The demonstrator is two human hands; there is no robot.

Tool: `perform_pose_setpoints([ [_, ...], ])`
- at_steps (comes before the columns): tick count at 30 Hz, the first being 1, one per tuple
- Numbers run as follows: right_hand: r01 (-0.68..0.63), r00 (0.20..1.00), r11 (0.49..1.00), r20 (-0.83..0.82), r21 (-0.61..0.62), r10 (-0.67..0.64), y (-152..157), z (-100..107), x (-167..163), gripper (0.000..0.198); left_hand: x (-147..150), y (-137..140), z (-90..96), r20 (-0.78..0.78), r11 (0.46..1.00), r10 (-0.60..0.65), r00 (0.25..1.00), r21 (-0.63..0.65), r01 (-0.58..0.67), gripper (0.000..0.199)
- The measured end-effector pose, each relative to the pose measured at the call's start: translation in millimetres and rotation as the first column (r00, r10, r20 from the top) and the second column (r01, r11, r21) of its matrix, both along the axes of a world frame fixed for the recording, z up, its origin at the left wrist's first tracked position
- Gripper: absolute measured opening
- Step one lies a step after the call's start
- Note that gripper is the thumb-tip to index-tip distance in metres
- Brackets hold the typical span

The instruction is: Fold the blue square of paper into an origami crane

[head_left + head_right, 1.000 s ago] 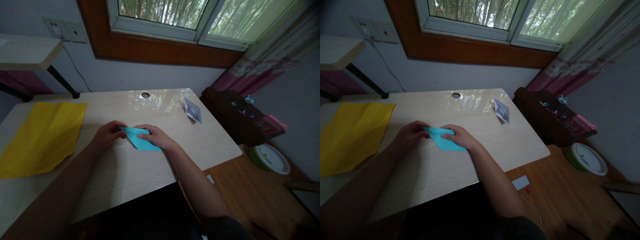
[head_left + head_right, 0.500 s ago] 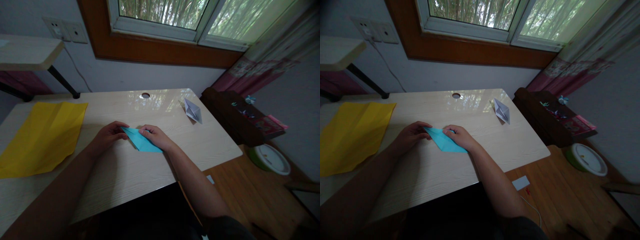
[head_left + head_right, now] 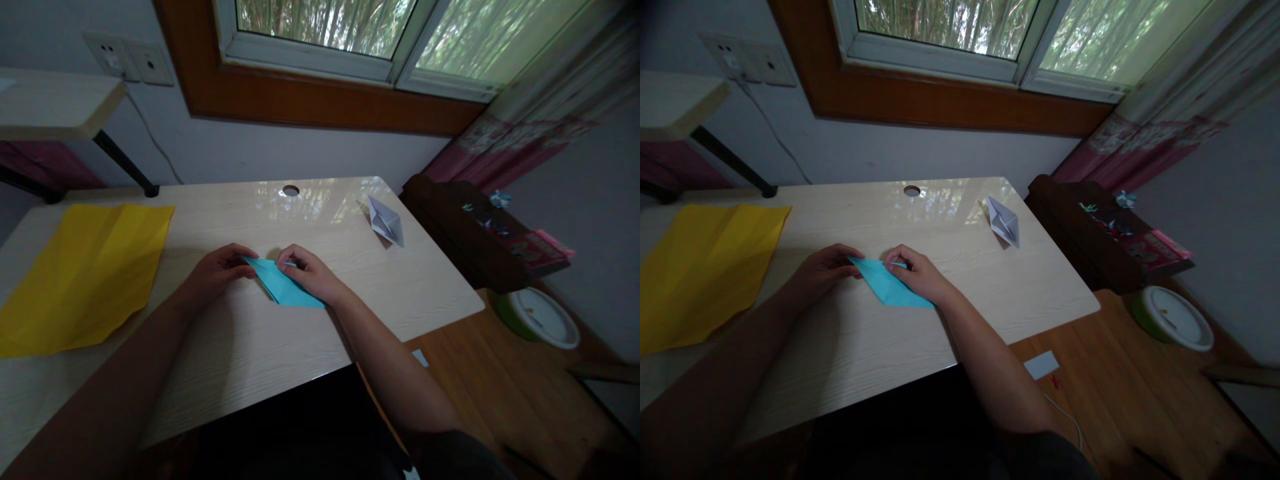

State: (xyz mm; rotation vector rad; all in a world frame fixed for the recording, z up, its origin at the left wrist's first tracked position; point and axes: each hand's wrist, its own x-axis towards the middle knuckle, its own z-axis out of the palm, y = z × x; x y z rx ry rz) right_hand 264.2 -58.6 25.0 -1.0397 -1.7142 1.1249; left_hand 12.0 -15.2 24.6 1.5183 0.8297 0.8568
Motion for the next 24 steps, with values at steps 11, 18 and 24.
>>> perform_pose_setpoints([
  [11, -0.013, 0.997, 0.997, 0.069, -0.078, 0.018, -6, 14, -1, 0.025, 1, -1, 4.3, -0.014, 1.000, -0.008, 1.000, 0.014, 0.008, 0.037],
  [18, -0.014, 0.998, 0.997, 0.061, -0.079, 0.019, -3, 5, 0, 0.034, -1, -2, 2.4, -0.045, 1.000, -0.002, 0.999, 0.023, 0.003, 0.036],
  [24, -0.030, 0.998, 0.997, 0.050, -0.077, 0.034, -1, 3, 1, 0.032, -1, -1, 0.6, -0.050, 1.000, 0.011, 0.999, 0.025, -0.010, 0.033],
])
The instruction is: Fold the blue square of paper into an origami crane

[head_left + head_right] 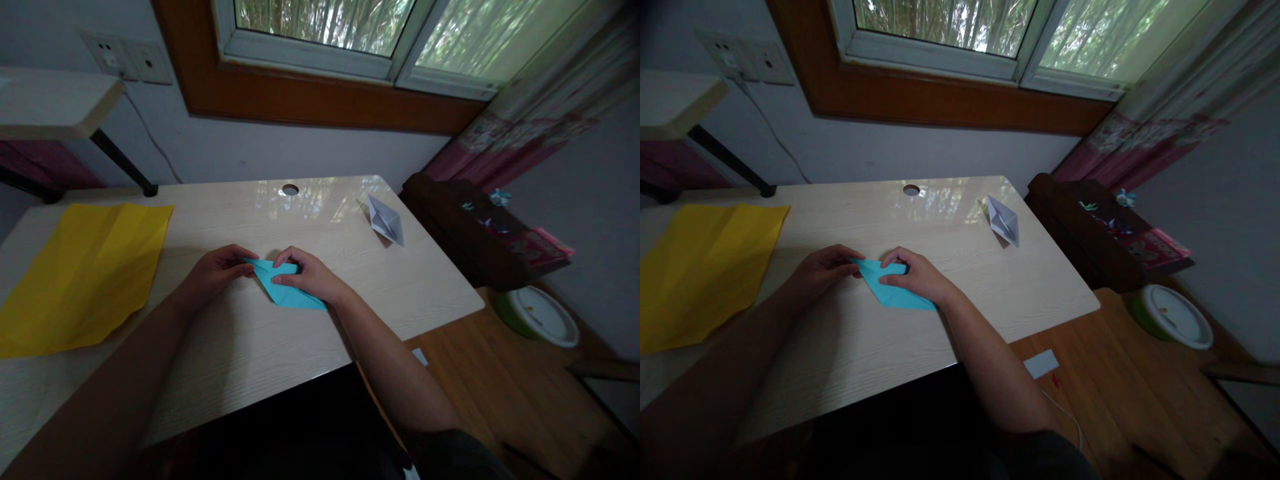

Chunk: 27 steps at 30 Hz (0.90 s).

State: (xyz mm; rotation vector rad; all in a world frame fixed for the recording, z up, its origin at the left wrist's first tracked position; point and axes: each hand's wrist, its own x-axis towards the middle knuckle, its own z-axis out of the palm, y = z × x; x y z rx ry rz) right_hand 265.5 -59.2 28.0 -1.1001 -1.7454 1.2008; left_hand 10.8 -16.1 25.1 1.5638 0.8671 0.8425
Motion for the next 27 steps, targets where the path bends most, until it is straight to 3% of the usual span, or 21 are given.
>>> perform_pose_setpoints([
  [27, -0.020, 1.000, 0.998, 0.019, 0.062, 0.019, -0.4, -1.9, -1.1, 0.031, 0.7, 0.7, -1.7, 0.021, 0.995, 0.089, 0.996, -0.057, -0.088, 0.025],
])
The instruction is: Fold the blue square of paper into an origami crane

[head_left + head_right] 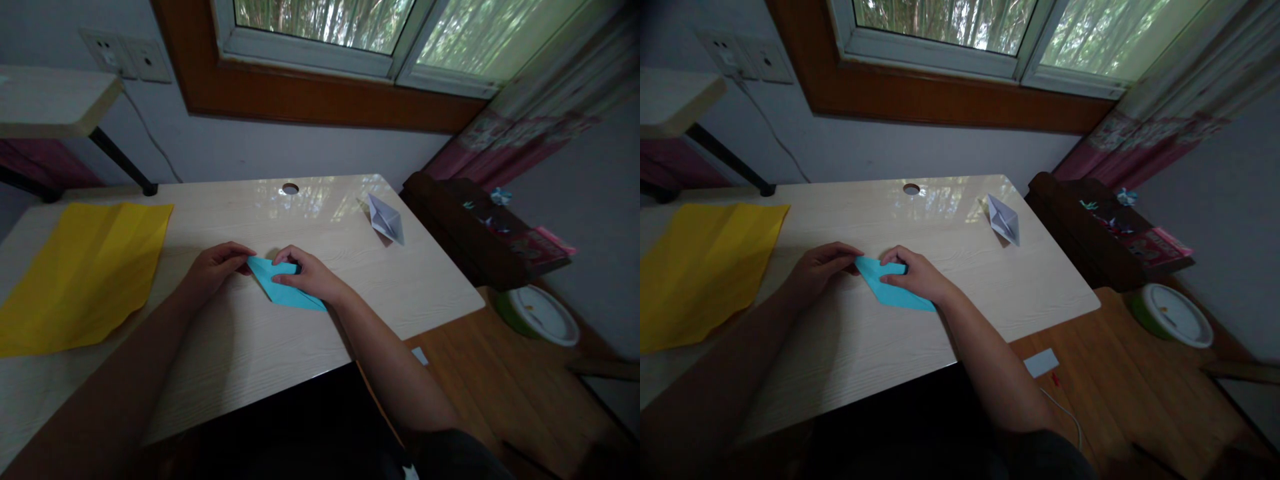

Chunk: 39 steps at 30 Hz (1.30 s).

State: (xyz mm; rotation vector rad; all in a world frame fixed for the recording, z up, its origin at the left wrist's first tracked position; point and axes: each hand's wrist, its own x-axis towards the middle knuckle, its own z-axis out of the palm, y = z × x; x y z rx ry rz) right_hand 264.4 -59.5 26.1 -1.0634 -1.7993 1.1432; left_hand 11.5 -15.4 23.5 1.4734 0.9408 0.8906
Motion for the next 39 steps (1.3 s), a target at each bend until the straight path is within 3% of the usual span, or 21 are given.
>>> perform_pose_setpoints([
  [7, 0.023, 0.994, 0.995, -0.101, -0.100, -0.033, -1, 0, -2, 0.041, 1, 0, 0.5, 0.014, 0.995, 0.103, 0.995, 0.015, -0.103, 0.029],
  [11, 0.059, 0.977, 0.975, -0.189, -0.215, -0.101, 1, 1, -4, 0.041, 5, 0, 1.3, 0.081, 0.996, 0.088, 0.993, -0.027, -0.086, 0.048],
  [14, 0.112, 0.956, 0.958, -0.235, -0.265, -0.177, 3, -1, -5, 0.043, 8, 0, -0.1, 0.154, 0.997, 0.013, 0.988, -0.074, -0.001, 0.061],
  [19, 0.203, 0.911, 0.934, -0.293, -0.295, -0.291, 8, -8, -7, 0.042, 9, -5, 2.4, -0.017, 0.943, -0.306, 0.952, -0.146, 0.301, 0.031],
  [23, 0.232, 0.890, 0.927, -0.320, -0.296, -0.325, 10, -10, -9, 0.041, 10, -10, 2.9, -0.110, 0.902, -0.397, 0.911, -0.230, 0.365, 0.027],
  [33, 0.185, 0.913, 0.938, -0.301, -0.294, -0.275, 8, -7, -12, 0.045, 20, -13, -3.4, -0.162, 0.970, -0.181, 0.970, -0.194, 0.148, 0.034],
  [39, 0.260, 0.958, 0.946, -0.073, -0.193, -0.278, 5, -2, -10, 0.040, 20, -15, 0.4, -0.163, 0.983, -0.129, 0.978, -0.153, 0.104, 0.035],
])
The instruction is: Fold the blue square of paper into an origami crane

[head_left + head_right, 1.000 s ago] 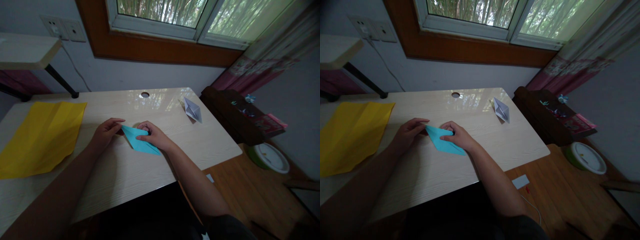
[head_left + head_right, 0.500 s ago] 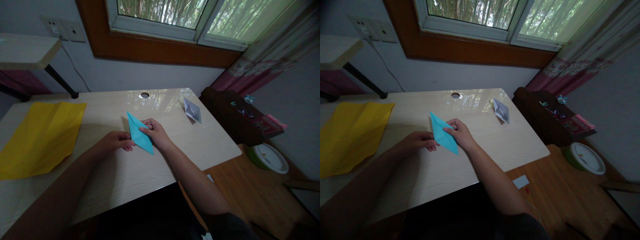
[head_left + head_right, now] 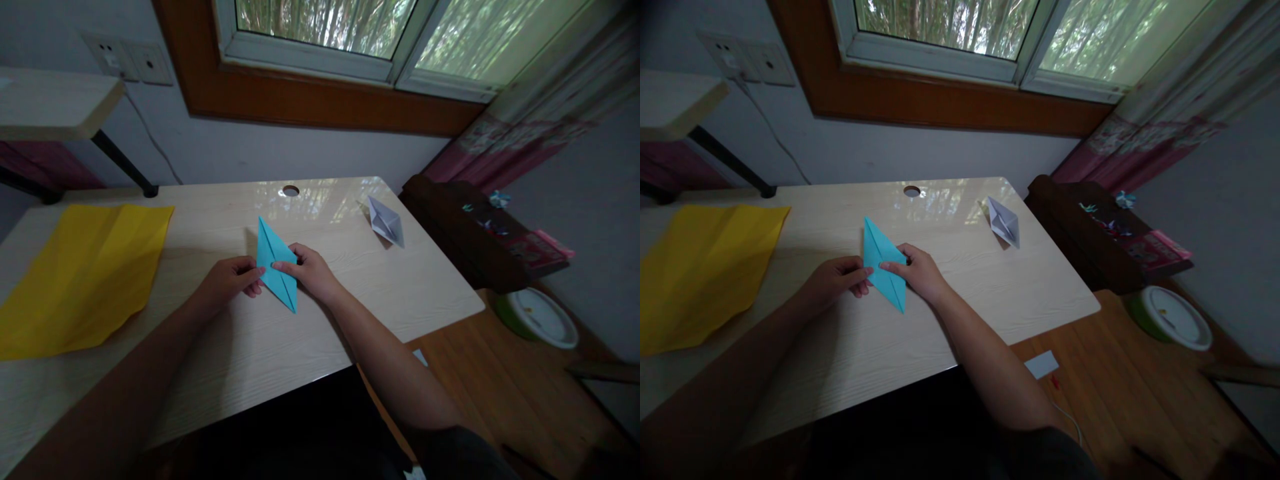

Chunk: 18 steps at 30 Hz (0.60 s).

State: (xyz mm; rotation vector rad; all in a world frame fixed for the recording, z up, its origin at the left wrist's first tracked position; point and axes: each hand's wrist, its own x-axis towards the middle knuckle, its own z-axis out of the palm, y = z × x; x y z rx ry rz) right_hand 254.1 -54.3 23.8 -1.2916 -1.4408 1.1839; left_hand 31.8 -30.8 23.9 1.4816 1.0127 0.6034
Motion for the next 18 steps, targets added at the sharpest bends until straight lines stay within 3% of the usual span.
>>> perform_pose_setpoints([
  [3, -0.027, 0.999, 0.999, 0.040, -0.036, 0.028, -0.9, 0.4, 0.6, 0.041, 0.6, -0.9, 3.1, -0.006, 0.999, -0.034, 0.999, 0.010, 0.034, 0.037],
  [8, -0.184, 0.981, 0.980, -0.067, -0.076, 0.180, -3.1, 0.2, -1.2, 0.047, -0.4, -1.3, 4.3, -0.017, 0.997, -0.064, 0.998, 0.030, 0.065, 0.037],
  [13, -0.213, 0.974, 0.972, -0.100, -0.098, 0.203, -5.1, -1.0, -1.2, 0.053, -1.9, -1.7, 2.8, -0.023, 0.994, -0.102, 0.995, 0.037, 0.103, 0.039],
  [18, -0.305, 0.948, 0.949, -0.124, -0.076, 0.294, -5.6, -4.9, -0.5, 0.052, -2.3, -2.6, 2.8, -0.033, 0.998, -0.061, 0.998, 0.033, 0.062, 0.048],
])
